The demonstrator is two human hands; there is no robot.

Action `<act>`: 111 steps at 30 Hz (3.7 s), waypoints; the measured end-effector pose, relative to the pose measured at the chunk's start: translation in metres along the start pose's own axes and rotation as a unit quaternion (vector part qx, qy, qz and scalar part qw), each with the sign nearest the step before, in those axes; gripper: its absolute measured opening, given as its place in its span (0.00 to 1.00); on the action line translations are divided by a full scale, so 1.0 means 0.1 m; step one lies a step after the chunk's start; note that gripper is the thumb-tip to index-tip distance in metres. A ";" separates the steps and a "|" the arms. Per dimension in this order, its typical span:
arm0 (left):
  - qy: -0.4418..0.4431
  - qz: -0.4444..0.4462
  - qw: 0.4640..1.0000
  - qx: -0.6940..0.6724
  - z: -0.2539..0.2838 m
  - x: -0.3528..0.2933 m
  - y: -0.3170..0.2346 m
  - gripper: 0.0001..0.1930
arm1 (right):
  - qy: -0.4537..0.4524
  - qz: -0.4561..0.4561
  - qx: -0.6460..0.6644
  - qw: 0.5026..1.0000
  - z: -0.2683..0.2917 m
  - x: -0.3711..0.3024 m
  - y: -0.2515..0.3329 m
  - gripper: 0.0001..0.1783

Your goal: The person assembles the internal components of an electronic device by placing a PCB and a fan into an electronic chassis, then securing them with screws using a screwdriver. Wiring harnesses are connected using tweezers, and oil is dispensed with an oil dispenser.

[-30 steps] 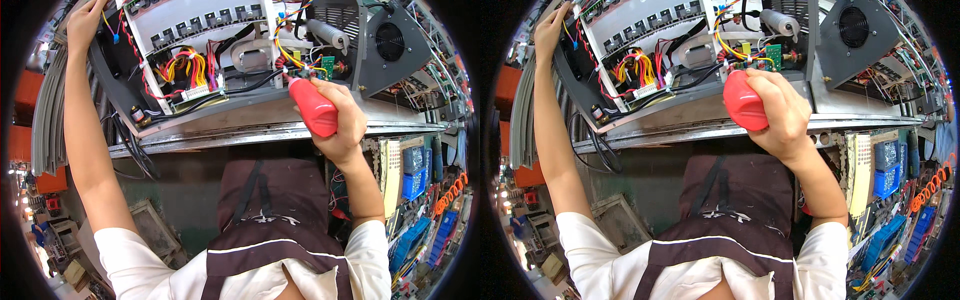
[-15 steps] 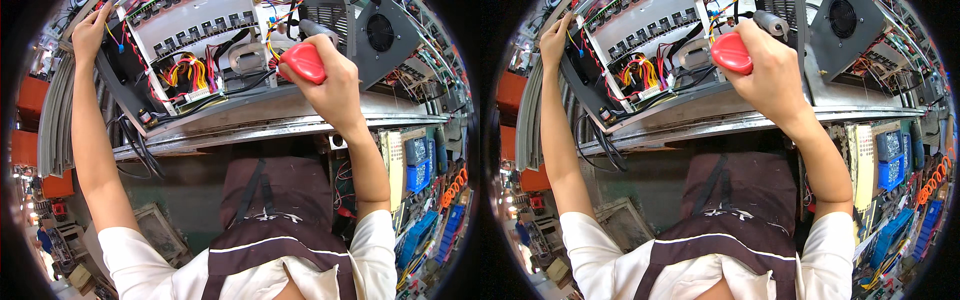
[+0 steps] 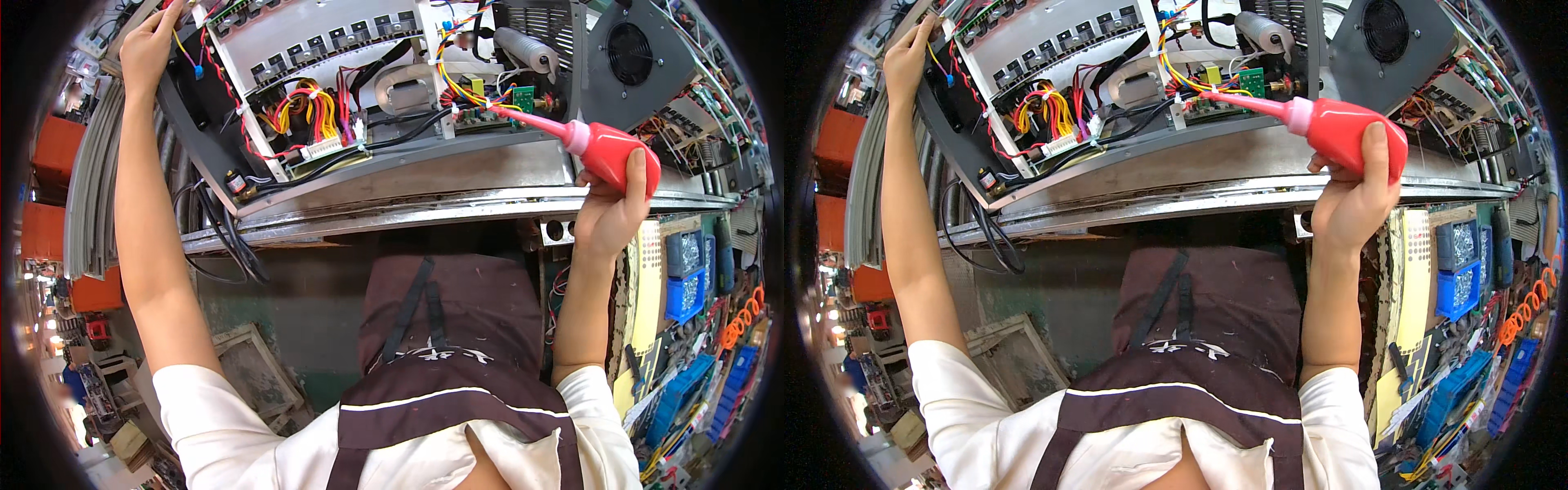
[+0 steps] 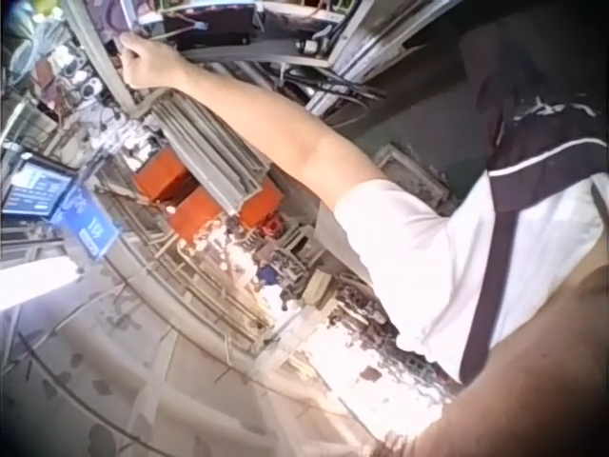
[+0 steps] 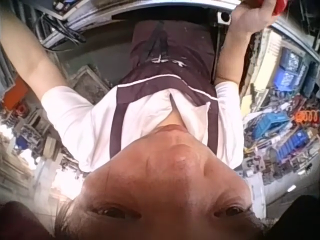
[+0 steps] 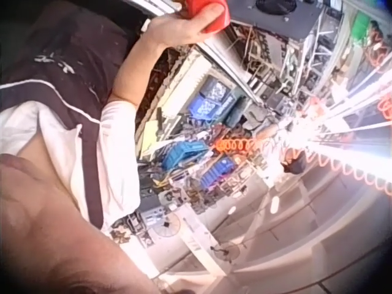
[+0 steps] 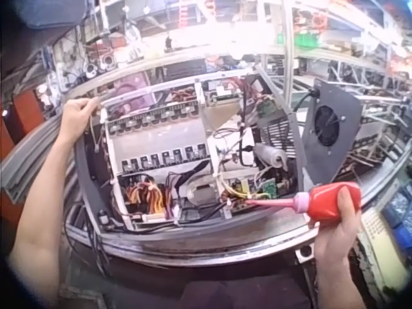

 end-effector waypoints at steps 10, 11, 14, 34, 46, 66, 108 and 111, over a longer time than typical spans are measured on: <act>-0.049 0.012 0.998 -0.047 0.04 -0.07 -0.02 0.20 | -0.022 -0.280 0.214 0.935 0.20 0.24 -0.36 0.20; -0.052 0.019 0.998 -0.044 0.07 -0.07 -0.04 0.19 | -0.019 -0.283 0.223 0.933 0.19 0.24 -0.35 0.20; -0.061 0.028 0.997 -0.048 0.18 -0.08 -0.15 0.20 | -0.009 -0.306 0.261 0.915 0.25 0.26 -0.37 0.19; -0.257 -0.138 0.957 -0.005 0.80 -1.40 -0.66 0.13 | -0.066 -0.420 0.218 0.878 1.11 -0.32 -0.64 0.22; -0.258 -0.093 0.961 -0.040 0.81 -1.42 -0.71 0.09 | -0.099 -0.423 0.161 0.886 1.06 -0.89 -0.47 0.19; -0.286 -0.092 0.949 -0.095 0.74 -1.42 -0.72 0.10 | 0.159 0.125 -0.199 0.959 -0.12 -1.14 -0.90 0.25; -0.298 -0.089 0.943 -0.117 0.72 -1.40 -0.65 0.11 | 0.123 0.110 -0.241 0.956 -0.20 -1.04 -1.04 0.24; -0.297 -0.089 0.943 -0.121 0.68 -1.41 -0.66 0.10 | 0.122 0.137 -0.249 0.951 -0.18 -1.04 -1.03 0.24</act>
Point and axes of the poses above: each hand's wrist, its own x-axis towards the middle knuckle, its own z-axis out of the back of the hand, y = z × x, the point moved 1 cm from there along x, towards the middle knuckle, and after that the axes turned 13 degrees about -y, right-handed, at the moved point
